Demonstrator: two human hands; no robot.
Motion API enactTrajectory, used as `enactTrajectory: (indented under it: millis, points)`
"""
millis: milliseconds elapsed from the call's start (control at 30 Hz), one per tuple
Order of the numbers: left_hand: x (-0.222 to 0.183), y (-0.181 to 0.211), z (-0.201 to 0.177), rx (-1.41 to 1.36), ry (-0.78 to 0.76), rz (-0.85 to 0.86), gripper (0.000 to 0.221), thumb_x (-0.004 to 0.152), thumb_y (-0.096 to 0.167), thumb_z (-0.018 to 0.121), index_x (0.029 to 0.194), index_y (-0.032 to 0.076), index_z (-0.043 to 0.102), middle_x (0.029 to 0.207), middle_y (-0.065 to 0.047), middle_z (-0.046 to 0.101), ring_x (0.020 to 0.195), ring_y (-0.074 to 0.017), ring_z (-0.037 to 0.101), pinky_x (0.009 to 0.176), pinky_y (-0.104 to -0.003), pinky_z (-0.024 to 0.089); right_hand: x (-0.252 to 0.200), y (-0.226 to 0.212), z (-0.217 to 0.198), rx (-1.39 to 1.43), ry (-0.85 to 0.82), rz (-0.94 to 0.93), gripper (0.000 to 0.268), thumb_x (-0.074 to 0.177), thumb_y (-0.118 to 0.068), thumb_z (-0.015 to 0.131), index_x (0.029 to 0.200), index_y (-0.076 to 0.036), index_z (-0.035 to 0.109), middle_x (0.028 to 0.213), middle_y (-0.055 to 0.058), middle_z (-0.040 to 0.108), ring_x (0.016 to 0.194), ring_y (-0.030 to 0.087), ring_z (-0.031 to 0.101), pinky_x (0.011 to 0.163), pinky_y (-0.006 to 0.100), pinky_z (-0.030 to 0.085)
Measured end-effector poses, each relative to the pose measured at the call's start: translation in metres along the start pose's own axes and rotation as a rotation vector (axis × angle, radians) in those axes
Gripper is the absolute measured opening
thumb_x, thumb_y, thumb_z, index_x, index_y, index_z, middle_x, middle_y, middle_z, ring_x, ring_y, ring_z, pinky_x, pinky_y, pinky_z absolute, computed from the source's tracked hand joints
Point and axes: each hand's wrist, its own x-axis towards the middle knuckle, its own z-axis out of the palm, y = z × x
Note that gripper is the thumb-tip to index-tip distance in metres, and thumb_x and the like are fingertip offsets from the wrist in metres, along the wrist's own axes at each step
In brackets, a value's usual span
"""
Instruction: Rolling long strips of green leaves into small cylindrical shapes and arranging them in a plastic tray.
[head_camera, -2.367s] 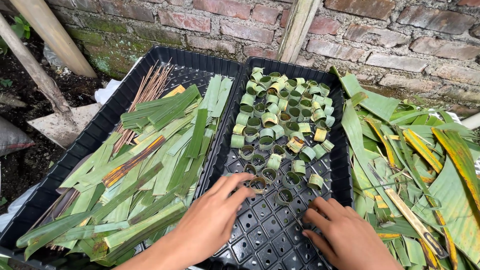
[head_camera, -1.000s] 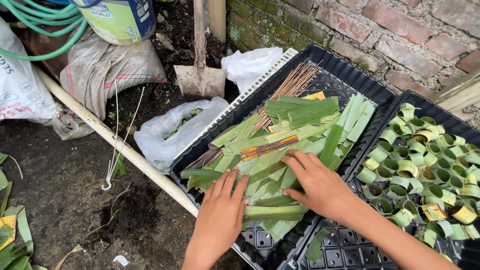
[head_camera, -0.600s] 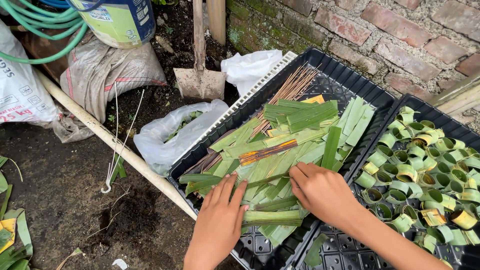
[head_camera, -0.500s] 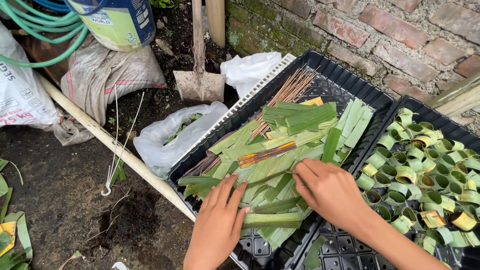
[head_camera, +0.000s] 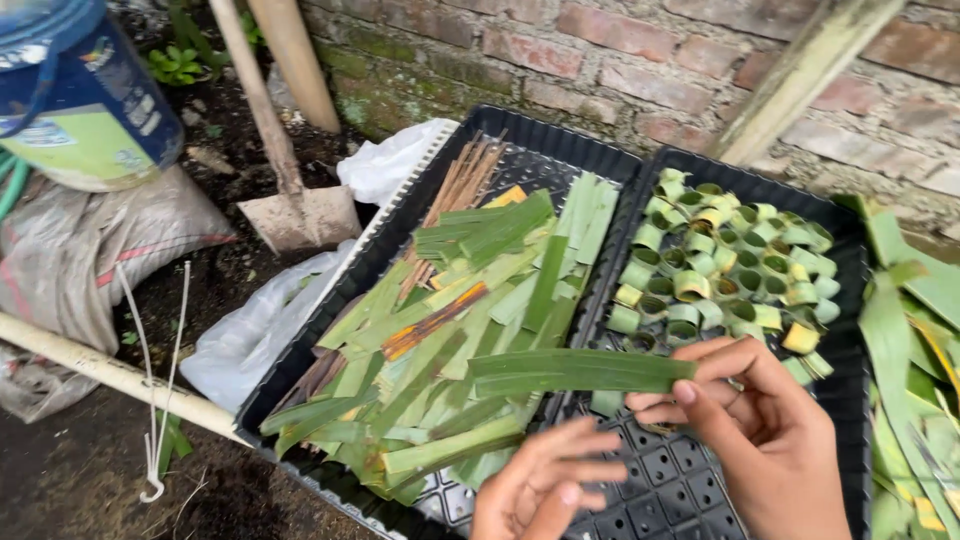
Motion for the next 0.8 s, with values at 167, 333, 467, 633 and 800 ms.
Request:
enactTrajectory:
  millis: [167, 333, 467, 633, 800]
  points:
    - [0.015, -0.001, 0.023, -0.021, 0.11, 0.012, 0.048, 0.094, 0.028, 0.066, 0.132, 0.0, 0.062, 0.122, -0.023, 0.078, 0.109, -0.0317, 0.081, 0.088, -0.039, 0.066, -0.001, 0.048, -0.042, 0.296, -0.052, 0.069, 0.007, 0.091, 0.009, 0.06, 0.086, 0.008, 0.055, 0.107, 0.027, 0.064, 0.073, 0.049, 0.08, 0.07, 0.054, 0.07]
    - [0.018, -0.015, 0.031, 0.061, 0.248, 0.086, 0.04, 0.092, 0.027, 0.064, 0.115, -0.002, 0.075, 0.105, -0.02, 0.083, 0.094, -0.0294, 0.084, 0.066, -0.036, 0.075, -0.007, 0.069, -0.051, 0.192, -0.318, 0.331, 0.008, 0.089, 0.001, 0.067, 0.085, 0.007, 0.063, 0.078, 0.037, 0.083, 0.067, 0.045, 0.083, 0.066, 0.052, 0.073]
    - [0.014, -0.026, 0.025, 0.305, 0.348, 0.152, 0.016, 0.086, 0.014, 0.073, 0.082, 0.0, 0.078, 0.071, -0.013, 0.08, 0.048, -0.02, 0.078, 0.045, -0.027, 0.064, -0.013, 0.059, -0.049, -0.197, -0.561, -0.106, 0.007, 0.095, -0.009, 0.066, 0.098, -0.005, 0.072, 0.093, 0.011, 0.077, 0.08, 0.022, 0.073, 0.068, 0.035, 0.058]
    - [0.01, -0.026, 0.002, 0.632, 0.328, 0.221, 0.051, 0.083, 0.025, 0.083, 0.051, 0.009, 0.047, 0.038, -0.005, 0.064, 0.036, -0.014, 0.074, 0.043, -0.026, 0.045, -0.009, 0.051, -0.049, -0.42, -0.598, -0.495, 0.013, 0.099, -0.019, 0.062, 0.092, -0.009, 0.067, 0.09, 0.007, 0.067, 0.077, 0.02, 0.063, 0.067, 0.034, 0.047]
    - [0.028, 0.008, -0.042, 1.278, 0.418, 0.281, 0.028, 0.102, 0.028, 0.054, 0.112, 0.008, 0.072, 0.087, -0.008, 0.078, 0.061, -0.0175, 0.075, 0.042, -0.028, 0.059, 0.008, 0.051, -0.068, -0.267, -0.49, -0.241, 0.017, 0.095, -0.015, 0.069, 0.08, -0.006, 0.071, 0.082, 0.006, 0.067, 0.074, 0.017, 0.061, 0.068, 0.03, 0.048]
